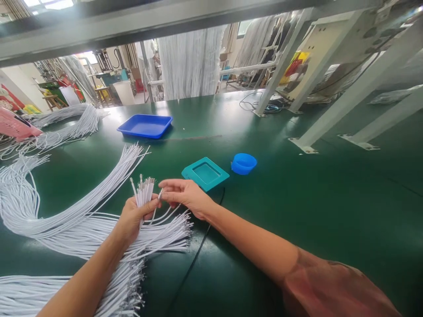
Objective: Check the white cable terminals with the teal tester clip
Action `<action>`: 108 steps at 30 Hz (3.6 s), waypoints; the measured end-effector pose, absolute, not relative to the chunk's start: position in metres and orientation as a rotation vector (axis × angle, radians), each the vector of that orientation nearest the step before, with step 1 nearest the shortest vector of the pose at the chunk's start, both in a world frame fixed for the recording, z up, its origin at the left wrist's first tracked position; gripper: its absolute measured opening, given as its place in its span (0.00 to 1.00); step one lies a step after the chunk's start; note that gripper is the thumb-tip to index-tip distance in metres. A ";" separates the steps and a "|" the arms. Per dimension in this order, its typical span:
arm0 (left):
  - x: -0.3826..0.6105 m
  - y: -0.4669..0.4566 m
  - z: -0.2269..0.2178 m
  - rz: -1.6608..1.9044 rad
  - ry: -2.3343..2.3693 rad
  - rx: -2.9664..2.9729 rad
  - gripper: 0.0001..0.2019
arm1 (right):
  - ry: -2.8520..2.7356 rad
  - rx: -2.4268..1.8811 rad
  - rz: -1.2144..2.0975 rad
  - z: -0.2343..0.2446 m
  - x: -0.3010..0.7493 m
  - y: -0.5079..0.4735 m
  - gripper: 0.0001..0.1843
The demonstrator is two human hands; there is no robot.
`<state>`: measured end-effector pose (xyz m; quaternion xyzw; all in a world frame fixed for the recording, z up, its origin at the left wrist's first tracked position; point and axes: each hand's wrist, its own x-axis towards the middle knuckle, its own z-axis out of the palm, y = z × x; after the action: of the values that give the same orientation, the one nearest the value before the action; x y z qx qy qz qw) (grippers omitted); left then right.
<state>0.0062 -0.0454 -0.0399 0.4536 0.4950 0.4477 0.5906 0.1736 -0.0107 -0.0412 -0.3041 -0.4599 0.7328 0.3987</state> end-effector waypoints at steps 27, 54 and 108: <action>0.010 -0.046 -0.043 1.021 1.148 1.058 0.09 | -1.575 -1.045 1.096 -0.047 0.166 -0.022 0.09; 0.009 -0.039 -0.045 0.966 1.127 0.893 0.21 | -2.627 -1.079 0.015 -0.042 0.190 -0.001 0.07; -0.007 -0.035 -0.044 0.779 1.004 0.763 0.15 | -2.151 -1.546 -0.146 -0.050 0.207 0.019 0.21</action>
<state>-0.0067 -0.0351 -0.0436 0.3475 0.4572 0.3550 0.7377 0.2072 0.0186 -0.0496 -0.5654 -0.7867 -0.0533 0.2422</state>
